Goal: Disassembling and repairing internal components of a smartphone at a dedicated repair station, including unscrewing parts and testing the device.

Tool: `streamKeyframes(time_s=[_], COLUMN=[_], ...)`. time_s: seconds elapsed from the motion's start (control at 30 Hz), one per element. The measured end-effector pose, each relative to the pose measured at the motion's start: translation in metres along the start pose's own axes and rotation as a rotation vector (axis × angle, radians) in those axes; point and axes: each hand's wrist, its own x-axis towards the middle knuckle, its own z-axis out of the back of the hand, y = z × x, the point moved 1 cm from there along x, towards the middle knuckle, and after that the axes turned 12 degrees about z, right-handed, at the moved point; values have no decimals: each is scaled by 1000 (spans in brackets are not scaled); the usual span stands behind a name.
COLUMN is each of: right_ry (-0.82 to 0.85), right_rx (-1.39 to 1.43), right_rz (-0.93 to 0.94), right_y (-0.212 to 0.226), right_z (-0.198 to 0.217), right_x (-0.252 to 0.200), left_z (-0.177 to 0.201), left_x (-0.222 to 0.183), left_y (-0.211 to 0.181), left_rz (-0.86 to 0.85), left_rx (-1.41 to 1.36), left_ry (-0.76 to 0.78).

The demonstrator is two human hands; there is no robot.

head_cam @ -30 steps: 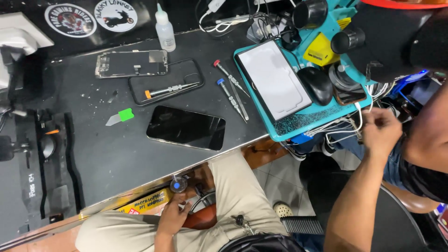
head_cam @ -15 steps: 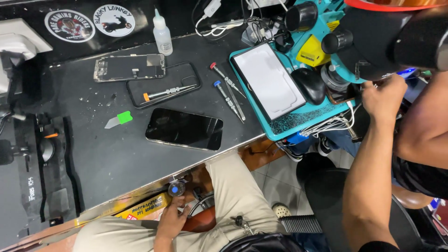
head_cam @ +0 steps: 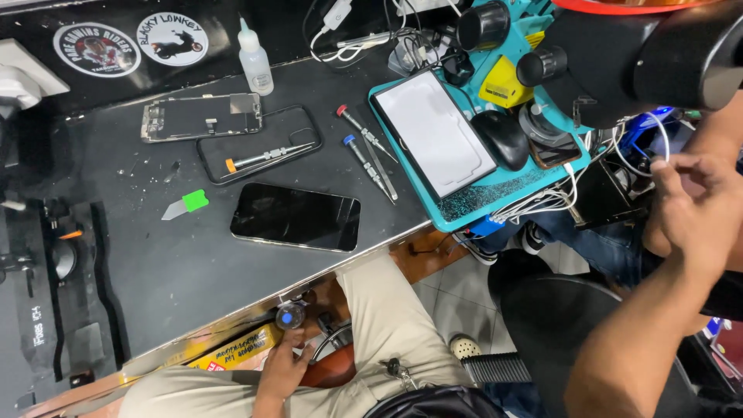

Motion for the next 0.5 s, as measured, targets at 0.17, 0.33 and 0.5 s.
streamKeyframes(time_s=[0.17, 0.33, 0.5], right_ry=[351, 621, 481], right_rx=[-220, -359, -338], right_rz=[-87, -240, -22], right_y=[51, 53, 59], right_z=[17, 6, 1], right_x=[5, 10, 13], left_z=[2, 4, -3], left_x=[-3, -11, 1], left_y=[-5, -8, 5], left_rz=[5, 35, -18], left_rx=[5, 20, -9], left_ry=[10, 22, -10])
